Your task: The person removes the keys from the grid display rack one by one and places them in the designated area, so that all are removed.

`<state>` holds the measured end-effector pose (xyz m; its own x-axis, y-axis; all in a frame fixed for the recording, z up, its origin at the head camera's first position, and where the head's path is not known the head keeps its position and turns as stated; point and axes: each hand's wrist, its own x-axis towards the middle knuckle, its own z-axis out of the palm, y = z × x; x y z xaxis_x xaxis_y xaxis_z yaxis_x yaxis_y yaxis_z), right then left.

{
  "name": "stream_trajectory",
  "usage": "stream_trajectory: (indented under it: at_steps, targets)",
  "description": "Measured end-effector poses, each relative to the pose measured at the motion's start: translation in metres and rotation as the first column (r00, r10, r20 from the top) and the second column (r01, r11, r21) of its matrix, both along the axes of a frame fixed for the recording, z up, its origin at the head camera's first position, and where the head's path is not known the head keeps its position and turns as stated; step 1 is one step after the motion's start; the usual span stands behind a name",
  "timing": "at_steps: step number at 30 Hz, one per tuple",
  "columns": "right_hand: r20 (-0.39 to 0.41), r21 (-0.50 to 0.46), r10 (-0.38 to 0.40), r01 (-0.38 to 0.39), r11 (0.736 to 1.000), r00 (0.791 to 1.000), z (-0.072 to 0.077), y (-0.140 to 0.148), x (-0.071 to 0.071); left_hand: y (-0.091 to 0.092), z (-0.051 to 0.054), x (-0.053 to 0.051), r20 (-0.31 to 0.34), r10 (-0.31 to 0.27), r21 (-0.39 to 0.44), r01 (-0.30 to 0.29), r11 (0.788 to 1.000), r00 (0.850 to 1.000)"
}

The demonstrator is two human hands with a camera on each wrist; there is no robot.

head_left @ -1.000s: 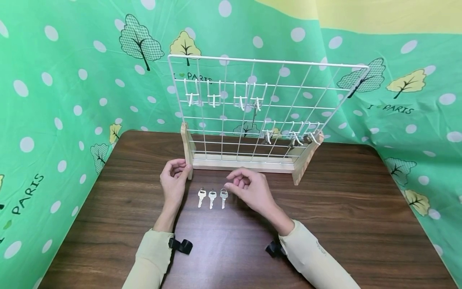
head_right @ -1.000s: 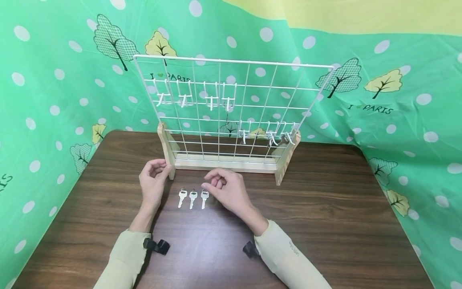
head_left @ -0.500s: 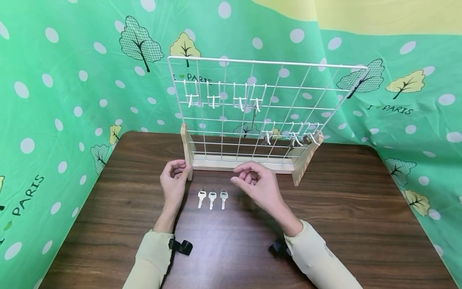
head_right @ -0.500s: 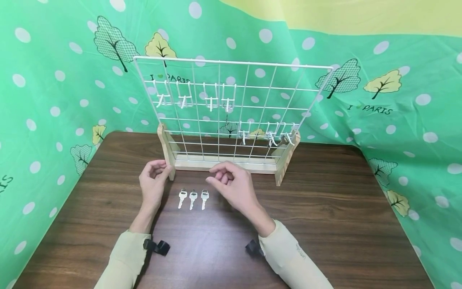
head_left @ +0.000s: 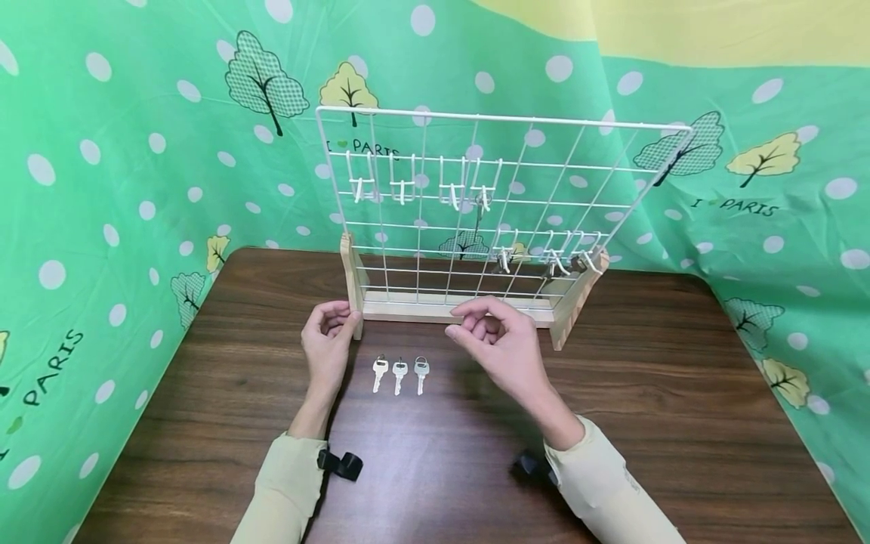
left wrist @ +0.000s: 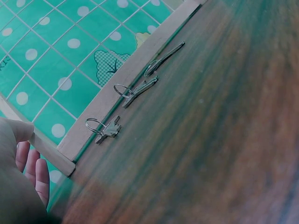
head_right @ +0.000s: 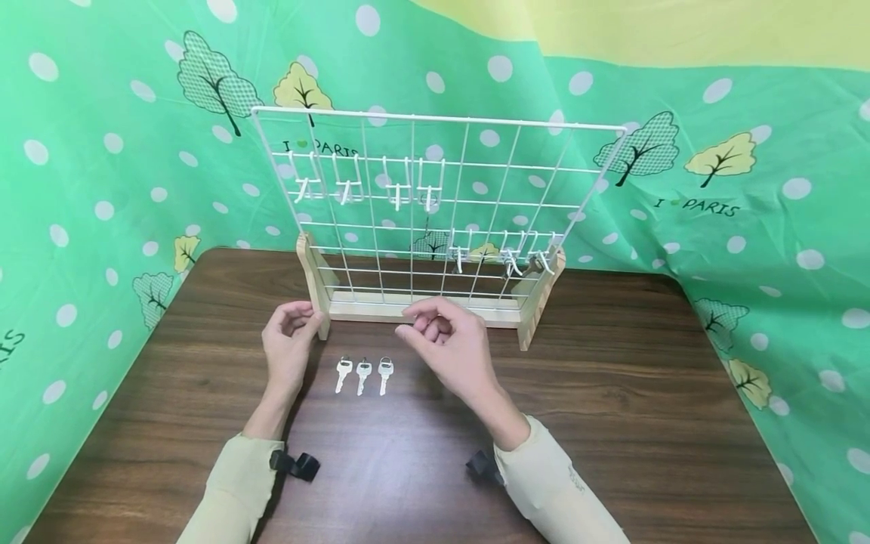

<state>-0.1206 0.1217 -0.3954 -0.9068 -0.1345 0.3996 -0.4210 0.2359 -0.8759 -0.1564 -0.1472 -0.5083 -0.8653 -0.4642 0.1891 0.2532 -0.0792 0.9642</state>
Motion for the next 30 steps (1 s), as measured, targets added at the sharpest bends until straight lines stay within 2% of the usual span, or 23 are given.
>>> stream_trajectory:
  at_steps: [6, 16, 30]
  targets:
    - [-0.045, -0.048, -0.035, 0.033, 0.998, 0.998, 0.013, 0.004, 0.004, 0.001, -0.001, 0.0, 0.003, -0.002, 0.001, 0.002, 1.0, 1.0]
    - [-0.072, -0.165, -0.047, 0.035, 0.986, 0.996, 0.027, 0.009, 0.003, 0.0, -0.001, -0.001, -0.003, 0.001, 0.003, -0.001, 1.0, 1.0]
    - [-0.052, -0.267, -0.075, 0.059, 0.962, 0.996, 0.052, 0.009, -0.016, 0.0, 0.0, 0.0, -0.001, -0.004, 0.004, 0.004, 1.0, 1.0]
